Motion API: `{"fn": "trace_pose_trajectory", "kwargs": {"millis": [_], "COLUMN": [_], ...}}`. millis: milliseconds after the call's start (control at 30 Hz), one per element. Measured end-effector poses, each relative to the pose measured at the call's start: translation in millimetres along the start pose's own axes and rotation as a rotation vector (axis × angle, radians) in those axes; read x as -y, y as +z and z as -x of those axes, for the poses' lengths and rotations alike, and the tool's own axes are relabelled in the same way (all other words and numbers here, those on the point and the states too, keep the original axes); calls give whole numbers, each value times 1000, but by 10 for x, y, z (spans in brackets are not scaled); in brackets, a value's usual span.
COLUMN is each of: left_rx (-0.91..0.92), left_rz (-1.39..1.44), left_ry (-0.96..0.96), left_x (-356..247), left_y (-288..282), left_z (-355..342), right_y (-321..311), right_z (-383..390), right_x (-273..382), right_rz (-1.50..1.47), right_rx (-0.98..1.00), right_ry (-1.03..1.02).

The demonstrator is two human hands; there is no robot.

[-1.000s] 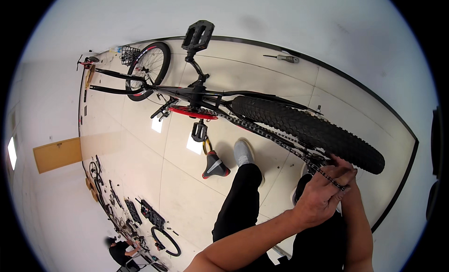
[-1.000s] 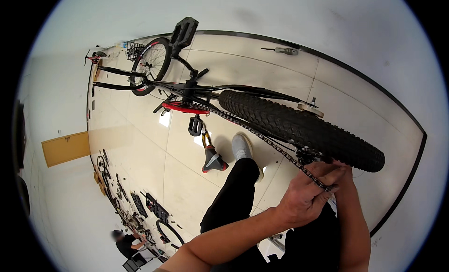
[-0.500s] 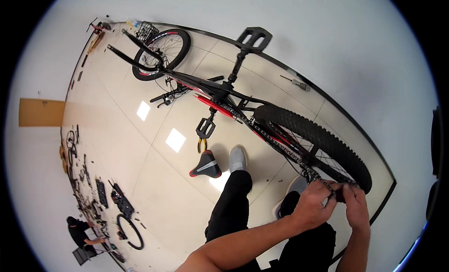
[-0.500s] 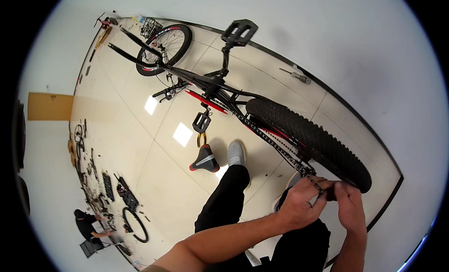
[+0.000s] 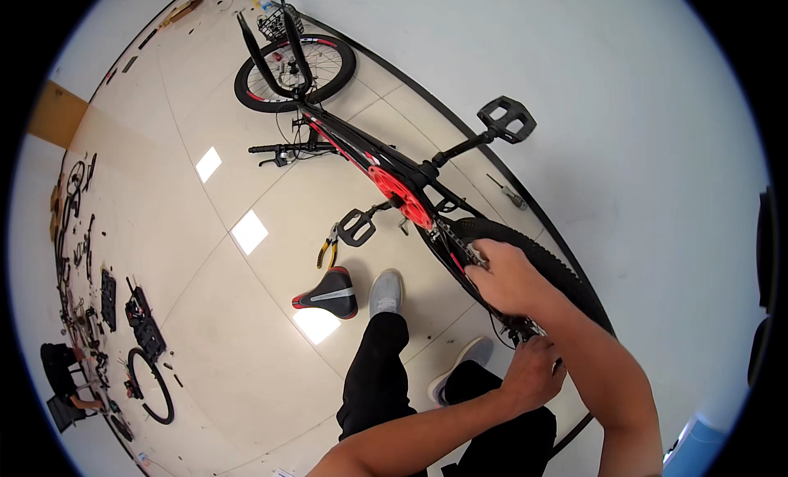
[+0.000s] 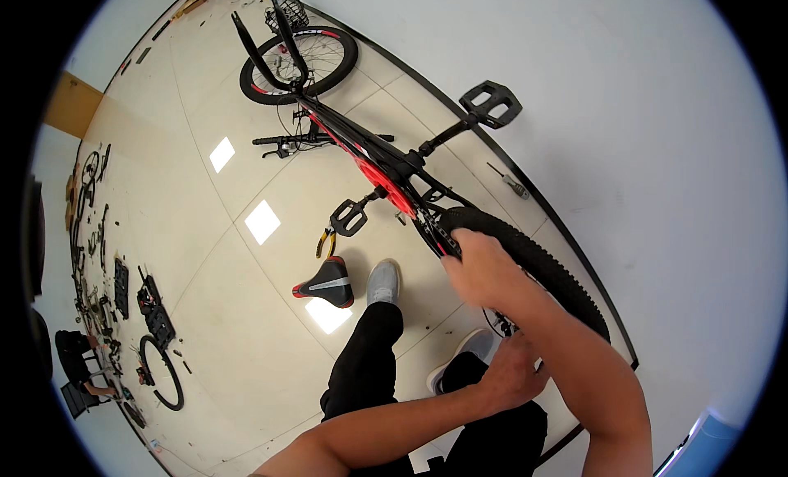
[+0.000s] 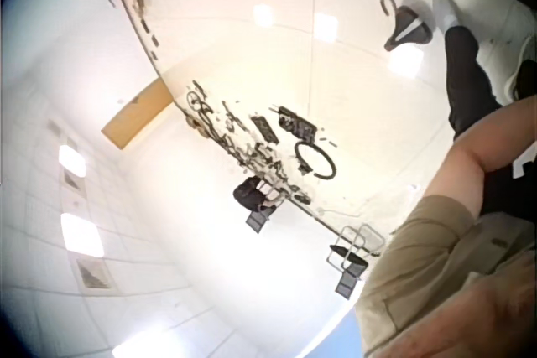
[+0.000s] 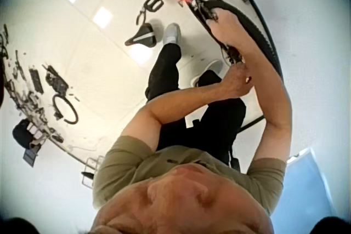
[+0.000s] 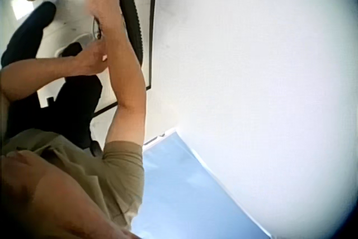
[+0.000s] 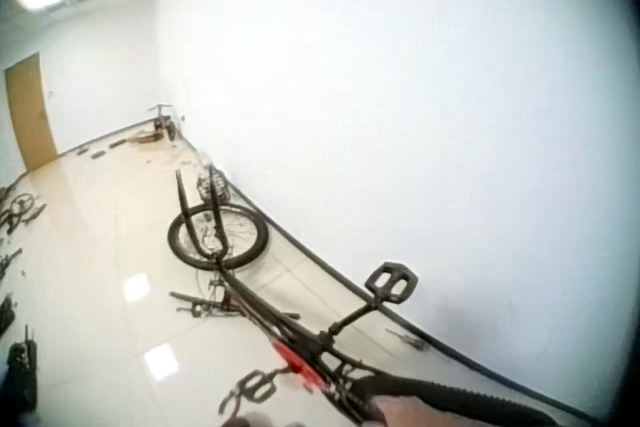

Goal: The person adjusts the bicycle chain and rear derailleur while the bike is upside down. They rotate the pedals and rear wheel to test chain movement and alignment, then reposition the bike upright to continue adjustments.

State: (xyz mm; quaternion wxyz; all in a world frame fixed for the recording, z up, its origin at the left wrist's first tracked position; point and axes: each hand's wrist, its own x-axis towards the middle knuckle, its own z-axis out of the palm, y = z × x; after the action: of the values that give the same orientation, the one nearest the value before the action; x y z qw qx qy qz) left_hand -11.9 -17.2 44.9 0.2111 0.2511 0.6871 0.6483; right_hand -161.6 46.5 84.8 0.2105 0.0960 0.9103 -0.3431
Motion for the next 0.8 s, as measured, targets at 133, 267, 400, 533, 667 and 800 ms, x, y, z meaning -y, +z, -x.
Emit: {"fn": "trace_pose_trajectory", "kwargs": {"millis": [133,267,400,533,667,800], "left_rx": [82,20,40,-54,295,-72], "left_rz": [-30,-46,-163,-298,5,908], "left_ry": [-42,-3,54,171,-247,-833], "left_x": [11,45,-108,-124,121,89], "left_y": [-47,-68,-207,-205,-90,-374], "left_z": [-84,-85,-104,-117,-342,-575], "right_y": [-6,200,330,245,9,-71], "right_z": [-706,-798,-751,-919,-1257,-1438], "right_x": [53,178,160,40,319,740], "right_rz": [-291,153,420,235,-392,-402], "right_rx": [251,192,127,-50,-57,-99], "right_ry": [453,320,184,117,175,39]}}
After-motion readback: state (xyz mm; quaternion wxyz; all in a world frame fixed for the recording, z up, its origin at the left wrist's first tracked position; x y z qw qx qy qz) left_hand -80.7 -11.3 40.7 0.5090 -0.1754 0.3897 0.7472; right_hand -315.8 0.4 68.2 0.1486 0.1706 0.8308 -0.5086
